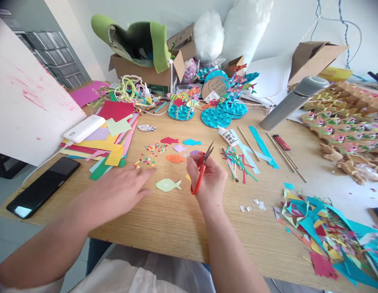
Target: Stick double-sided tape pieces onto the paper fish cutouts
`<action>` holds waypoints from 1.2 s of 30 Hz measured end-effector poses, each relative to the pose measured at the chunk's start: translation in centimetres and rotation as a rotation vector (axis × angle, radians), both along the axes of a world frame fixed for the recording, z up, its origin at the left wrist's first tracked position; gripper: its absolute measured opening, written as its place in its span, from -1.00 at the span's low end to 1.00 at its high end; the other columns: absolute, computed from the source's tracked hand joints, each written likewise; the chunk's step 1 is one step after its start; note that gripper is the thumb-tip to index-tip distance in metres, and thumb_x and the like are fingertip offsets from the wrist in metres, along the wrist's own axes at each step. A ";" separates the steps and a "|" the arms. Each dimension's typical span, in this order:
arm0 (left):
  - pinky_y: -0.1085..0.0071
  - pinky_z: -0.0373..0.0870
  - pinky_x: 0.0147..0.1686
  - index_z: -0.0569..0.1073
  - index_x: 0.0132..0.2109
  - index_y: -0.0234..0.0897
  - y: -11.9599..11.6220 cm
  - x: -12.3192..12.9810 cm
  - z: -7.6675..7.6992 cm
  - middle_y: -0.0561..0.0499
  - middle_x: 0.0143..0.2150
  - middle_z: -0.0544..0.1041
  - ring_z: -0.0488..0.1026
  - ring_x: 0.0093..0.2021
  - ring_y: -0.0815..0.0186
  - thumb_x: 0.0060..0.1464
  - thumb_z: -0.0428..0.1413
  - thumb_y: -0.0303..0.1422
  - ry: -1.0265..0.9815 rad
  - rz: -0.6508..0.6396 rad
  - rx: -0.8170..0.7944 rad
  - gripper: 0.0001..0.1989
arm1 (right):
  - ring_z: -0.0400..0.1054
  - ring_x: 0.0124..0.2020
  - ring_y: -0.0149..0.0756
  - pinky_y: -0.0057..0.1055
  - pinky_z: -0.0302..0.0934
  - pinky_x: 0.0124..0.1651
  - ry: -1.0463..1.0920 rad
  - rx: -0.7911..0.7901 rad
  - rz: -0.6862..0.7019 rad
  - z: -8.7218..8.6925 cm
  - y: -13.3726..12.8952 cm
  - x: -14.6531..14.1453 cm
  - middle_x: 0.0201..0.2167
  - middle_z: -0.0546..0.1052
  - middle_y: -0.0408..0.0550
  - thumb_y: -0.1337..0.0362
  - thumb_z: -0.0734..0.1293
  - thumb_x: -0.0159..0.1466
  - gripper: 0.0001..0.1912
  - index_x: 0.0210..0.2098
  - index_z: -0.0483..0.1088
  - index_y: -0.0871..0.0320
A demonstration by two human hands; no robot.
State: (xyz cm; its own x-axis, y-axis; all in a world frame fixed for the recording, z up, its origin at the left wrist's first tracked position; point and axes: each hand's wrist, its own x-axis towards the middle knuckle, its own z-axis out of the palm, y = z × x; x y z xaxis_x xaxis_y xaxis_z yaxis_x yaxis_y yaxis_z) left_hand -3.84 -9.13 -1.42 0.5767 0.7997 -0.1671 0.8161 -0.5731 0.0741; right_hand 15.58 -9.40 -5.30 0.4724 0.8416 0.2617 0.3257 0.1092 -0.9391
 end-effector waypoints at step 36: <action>0.54 0.16 -0.58 0.52 -0.25 -0.39 9.2 2.7 -4.3 0.05 -0.51 0.51 0.36 -0.55 0.46 -0.18 0.23 -0.51 -1.116 0.427 -0.780 -0.77 | 0.23 -0.60 -0.42 -0.48 0.15 -0.51 0.072 -0.145 0.241 -1.0 0.7 0.0 -0.66 0.38 -0.20 0.19 0.38 0.05 -0.84 -0.51 0.44 0.18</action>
